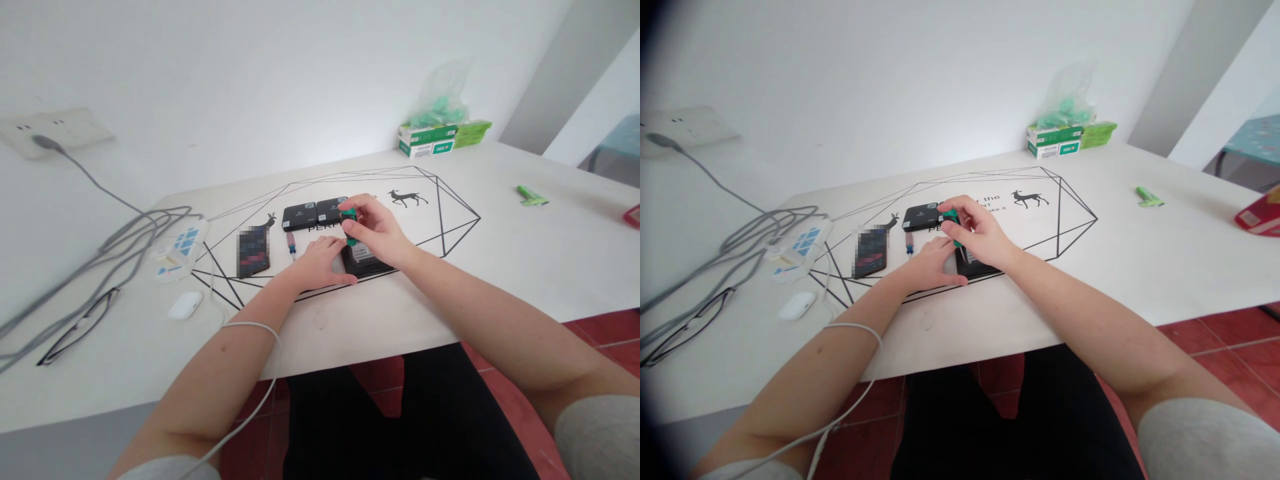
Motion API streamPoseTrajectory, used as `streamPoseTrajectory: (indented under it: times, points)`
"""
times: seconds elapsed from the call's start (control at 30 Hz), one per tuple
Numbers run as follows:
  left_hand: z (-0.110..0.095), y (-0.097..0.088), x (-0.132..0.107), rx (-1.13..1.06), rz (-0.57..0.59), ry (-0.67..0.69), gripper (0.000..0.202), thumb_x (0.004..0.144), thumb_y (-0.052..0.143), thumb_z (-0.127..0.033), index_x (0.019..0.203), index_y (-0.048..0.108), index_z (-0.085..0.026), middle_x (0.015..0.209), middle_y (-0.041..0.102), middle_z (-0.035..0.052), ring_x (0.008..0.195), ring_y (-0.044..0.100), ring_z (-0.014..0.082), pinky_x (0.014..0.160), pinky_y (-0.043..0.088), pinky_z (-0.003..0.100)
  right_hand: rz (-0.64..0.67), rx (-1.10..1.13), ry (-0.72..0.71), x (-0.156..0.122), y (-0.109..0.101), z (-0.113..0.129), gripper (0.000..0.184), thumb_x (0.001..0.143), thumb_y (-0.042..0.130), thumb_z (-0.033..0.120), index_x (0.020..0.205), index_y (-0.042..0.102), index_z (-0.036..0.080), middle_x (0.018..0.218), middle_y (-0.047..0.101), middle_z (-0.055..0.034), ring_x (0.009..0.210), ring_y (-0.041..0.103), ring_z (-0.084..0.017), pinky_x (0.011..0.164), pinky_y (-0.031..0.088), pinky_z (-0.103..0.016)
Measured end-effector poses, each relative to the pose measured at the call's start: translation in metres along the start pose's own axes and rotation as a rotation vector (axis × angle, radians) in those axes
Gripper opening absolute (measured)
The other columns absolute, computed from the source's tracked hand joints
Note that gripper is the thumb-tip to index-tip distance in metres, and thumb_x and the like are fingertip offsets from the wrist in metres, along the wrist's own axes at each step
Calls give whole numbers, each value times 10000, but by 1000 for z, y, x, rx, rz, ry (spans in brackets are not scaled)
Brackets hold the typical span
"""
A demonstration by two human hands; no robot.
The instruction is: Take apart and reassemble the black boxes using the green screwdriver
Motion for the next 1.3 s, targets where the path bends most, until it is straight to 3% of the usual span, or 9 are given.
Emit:
streamPoseTrajectory:
  times: [0.1,0.3,0.47,0.6,0.77,0.97,1.07,1.17,1.3]
  points:
    - [0,0,-1,1,4,-9,940,827,635,-845,1505,522,-204,1500,540,207,1400,468,447,1153,384,615,14,-3,16,1,-2,3,252,983,648,477,1127,708,279,978,651,-23,809,612,-176,731,579,-359]
    - [1,0,-1,23,-2,-4,926,836,626,-846,1487,531,-194,1498,546,206,1388,484,433,1166,381,601,-69,-46,-15,2,-10,4,218,1000,603,408,1101,733,265,1096,690,-50,1046,680,-224,989,585,-457]
    - [0,1,-1,31,17,-5,957,827,653,-833,1522,503,-192,1529,528,211,1425,454,441,1173,371,607,-60,143,83,0,-3,-4,296,944,714,490,1104,599,269,1383,601,-76,1029,725,-187,873,640,-381]
    - [0,0,-1,31,12,-3,1042,826,661,-828,1610,399,-194,1621,445,218,1468,408,457,1184,353,627,-46,191,149,-2,2,-6,434,858,812,521,1071,514,288,1489,553,-72,860,732,-153,703,648,-335]
    - [0,0,-1,16,18,11,1054,834,667,-818,1647,349,-229,1636,442,197,1460,422,449,1176,364,616,-58,125,114,-4,1,-8,478,800,875,509,1085,558,295,1461,575,-54,720,650,-107,672,629,-335]
    - [-2,0,-1,40,7,14,988,855,631,-820,1603,416,-212,1607,474,209,1465,411,461,1169,362,631,14,128,79,-4,5,-4,334,973,664,547,1192,647,295,1414,620,-67,873,720,-166,847,650,-412]
    - [-1,0,-1,44,11,5,965,848,649,-814,1567,459,-199,1570,499,217,1433,442,453,1148,387,617,22,115,76,-4,5,-4,299,1011,609,511,1202,642,284,1283,684,-58,880,715,-172,855,643,-419]
    - [-1,0,-1,42,2,10,933,858,628,-822,1527,503,-183,1511,542,219,1390,482,438,1131,400,604,14,81,39,-3,4,-4,294,1008,625,488,1211,618,275,1106,697,-48,931,690,-189,813,618,-384]
    - [0,1,0,26,-6,30,970,847,637,-828,1562,468,-195,1526,539,210,1391,485,440,1139,393,611,-39,-19,-42,-4,1,-1,298,960,717,461,1173,618,278,1077,637,-33,921,620,-175,784,565,-348]
Point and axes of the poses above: each hand's wrist, its own x-axis towards the middle knuckle, its own y-axis out of the palm, z = x × y, the point moved 7 cm from there along x, towards the middle knuckle
